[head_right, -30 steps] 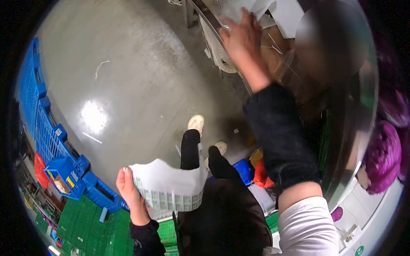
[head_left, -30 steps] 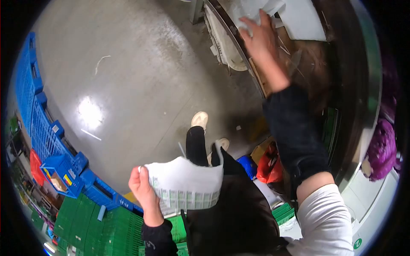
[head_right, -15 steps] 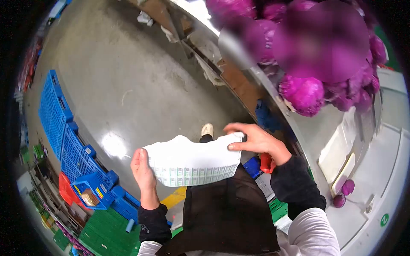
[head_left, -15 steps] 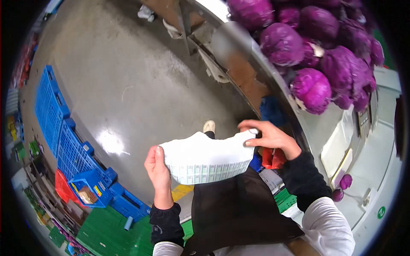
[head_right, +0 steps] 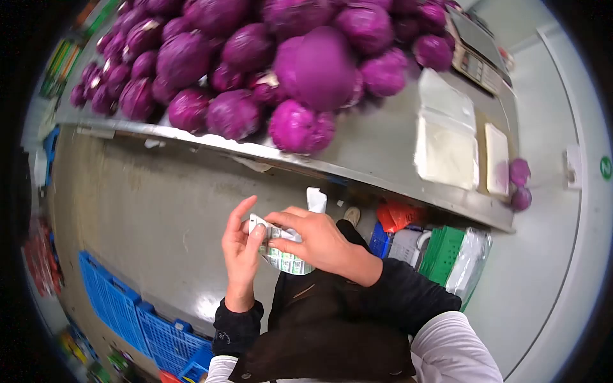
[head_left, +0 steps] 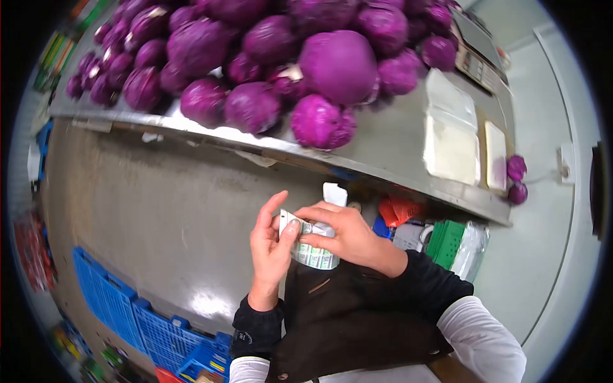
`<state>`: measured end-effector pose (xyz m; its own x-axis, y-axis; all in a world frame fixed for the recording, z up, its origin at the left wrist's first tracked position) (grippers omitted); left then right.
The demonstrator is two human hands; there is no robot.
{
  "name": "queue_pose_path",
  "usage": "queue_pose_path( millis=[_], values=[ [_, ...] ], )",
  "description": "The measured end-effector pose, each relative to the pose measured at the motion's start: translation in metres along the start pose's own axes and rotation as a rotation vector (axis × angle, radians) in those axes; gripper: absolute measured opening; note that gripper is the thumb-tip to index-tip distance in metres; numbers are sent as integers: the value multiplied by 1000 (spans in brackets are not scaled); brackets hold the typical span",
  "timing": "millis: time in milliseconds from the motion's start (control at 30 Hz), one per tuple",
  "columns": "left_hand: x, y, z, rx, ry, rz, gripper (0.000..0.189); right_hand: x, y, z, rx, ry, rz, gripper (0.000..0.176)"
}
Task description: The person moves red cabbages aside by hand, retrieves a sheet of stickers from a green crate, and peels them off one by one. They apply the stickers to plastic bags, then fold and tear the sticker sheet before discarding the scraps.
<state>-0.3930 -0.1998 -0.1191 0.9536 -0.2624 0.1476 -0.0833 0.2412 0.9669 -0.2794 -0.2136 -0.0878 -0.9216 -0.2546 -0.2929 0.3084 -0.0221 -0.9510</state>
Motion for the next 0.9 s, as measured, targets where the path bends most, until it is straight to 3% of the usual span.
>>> queue_pose_path(
  millis=[167, 267, 367, 433, 533, 600, 667, 800, 900],
  values=[
    [57, 6, -23, -22, -199, -64, 44, -75, 11, 30, 5, 227, -145, 34],
    [105, 28, -33, 92, -275, -169, 36, -99, 21, 51, 97, 255, -340, 34],
    [148, 33, -38, 216, -378, -192, 25, -129, 30, 75, 185, 270, -283, 39],
    [167, 14, -41, -24, -360, -114, 19, -153, 43, 93, 284, 300, -281, 42],
    [218, 23, -47, -16, -407, -156, 31, -194, 42, 111, 16, 356, -314, 46],
    [254, 28, -50, 46, -494, -201, 45, -228, 46, 126, 60, 337, -326, 42],
    [286, 29, -52, 37, -522, -231, 46, -252, 50, 140, 99, 299, -275, 27],
    [343, 28, -59, 24, -569, -378, 47, -296, 68, 163, 125, 371, -239, 24],
    [375, 24, -61, 26, -560, -474, 43, -323, 69, 178, 103, 446, 9, 20]
  ],
)
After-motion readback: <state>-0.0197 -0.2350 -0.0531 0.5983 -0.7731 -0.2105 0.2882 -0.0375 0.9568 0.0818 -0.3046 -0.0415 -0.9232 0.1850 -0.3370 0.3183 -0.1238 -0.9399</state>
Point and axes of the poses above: each hand's wrist, its own z-axis away from the middle knuckle, its own x-axis out of the palm, y = z × x, the point moved 10 cm from there along -z, towards the middle knuckle, and after that the axes turned 6 degrees about -z, right-handed, at the moved point
